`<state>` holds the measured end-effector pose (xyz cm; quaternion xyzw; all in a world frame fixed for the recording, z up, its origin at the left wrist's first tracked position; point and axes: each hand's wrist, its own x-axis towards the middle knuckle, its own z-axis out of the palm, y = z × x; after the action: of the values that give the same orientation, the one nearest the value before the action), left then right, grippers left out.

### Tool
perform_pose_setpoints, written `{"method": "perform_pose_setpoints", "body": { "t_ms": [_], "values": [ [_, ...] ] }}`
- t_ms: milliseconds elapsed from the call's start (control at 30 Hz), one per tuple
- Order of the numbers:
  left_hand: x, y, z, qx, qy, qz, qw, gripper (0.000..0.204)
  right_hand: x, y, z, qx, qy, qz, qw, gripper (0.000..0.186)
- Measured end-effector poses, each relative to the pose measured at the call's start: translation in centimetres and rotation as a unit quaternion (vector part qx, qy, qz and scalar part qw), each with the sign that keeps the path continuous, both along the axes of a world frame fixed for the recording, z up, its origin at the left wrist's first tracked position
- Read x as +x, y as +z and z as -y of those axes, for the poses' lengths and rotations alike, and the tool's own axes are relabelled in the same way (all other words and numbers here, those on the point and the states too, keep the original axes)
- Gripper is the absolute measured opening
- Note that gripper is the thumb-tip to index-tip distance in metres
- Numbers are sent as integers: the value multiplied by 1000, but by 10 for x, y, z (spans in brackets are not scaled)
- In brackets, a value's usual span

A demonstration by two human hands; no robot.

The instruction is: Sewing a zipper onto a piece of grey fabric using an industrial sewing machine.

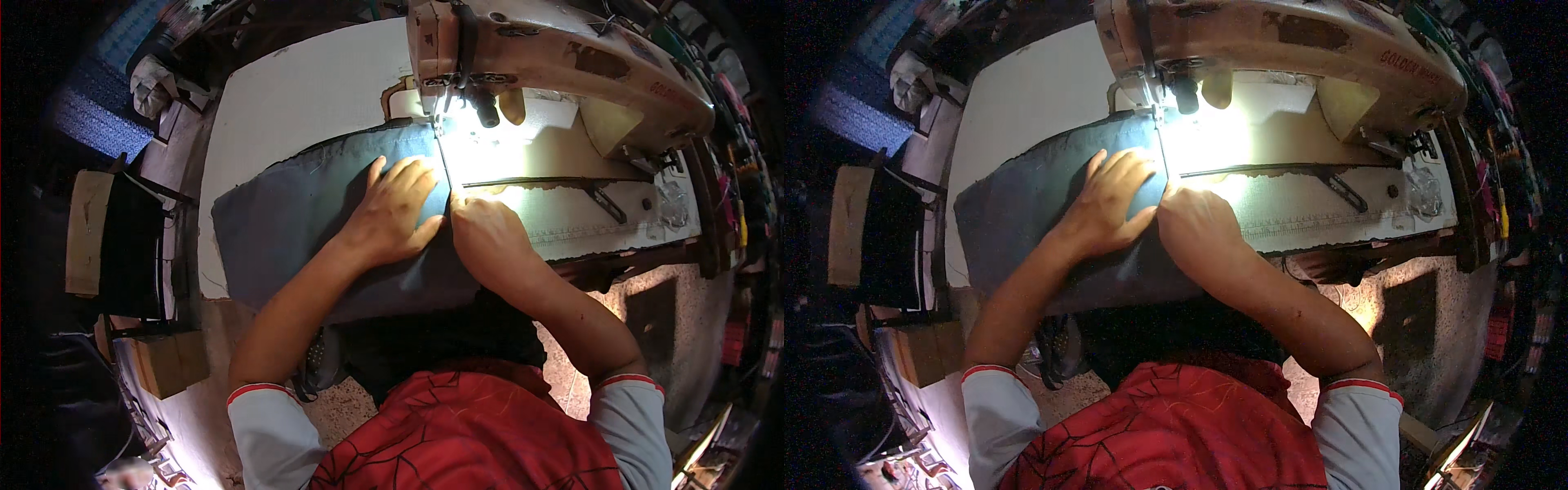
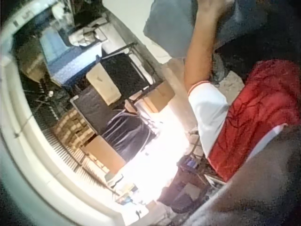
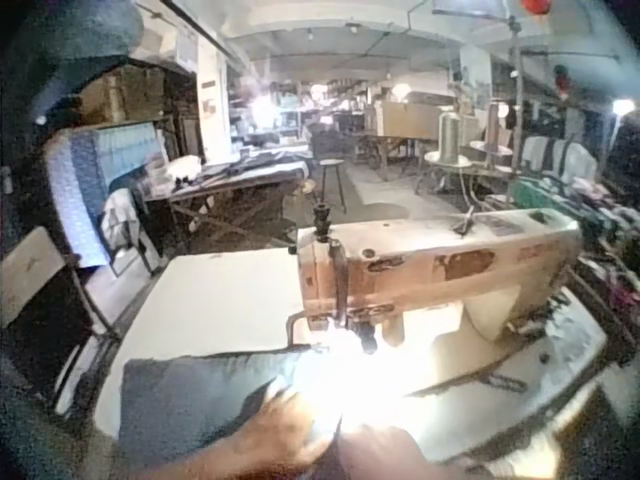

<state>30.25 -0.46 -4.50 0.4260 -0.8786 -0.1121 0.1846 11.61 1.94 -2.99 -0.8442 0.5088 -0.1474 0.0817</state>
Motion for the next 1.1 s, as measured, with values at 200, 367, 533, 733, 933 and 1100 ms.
{"method": "perform_pose_setpoints", "body": {
  "t_ms": [200, 367, 533, 733, 933, 1100],
  "values": [
    [-7, 6, 12, -41, -19, 69, 997, 55, 0, 10, 6, 9, 4, -37, 999, 10],
    [-7, 9, 14, -13, -15, 69, 997, 57, -2, 9, 7, 63, -31, -6, 998, 19],
    [-8, 9, 9, -25, -12, 45, 999, 58, -8, 2, 3, 61, -16, -7, 998, 28],
    [-4, 8, 10, -54, -14, 53, 997, 59, -6, 5, 2, 62, 2, -2, 998, 39],
    [-4, 13, 17, -35, -20, 61, 997, 60, -7, 3, 8, 51, 1, 7, 999, 41],
    [-2, 10, 25, -40, -19, 48, 998, 57, -4, 2, 15, 62, -9, -9, 998, 42]
  ]
}}
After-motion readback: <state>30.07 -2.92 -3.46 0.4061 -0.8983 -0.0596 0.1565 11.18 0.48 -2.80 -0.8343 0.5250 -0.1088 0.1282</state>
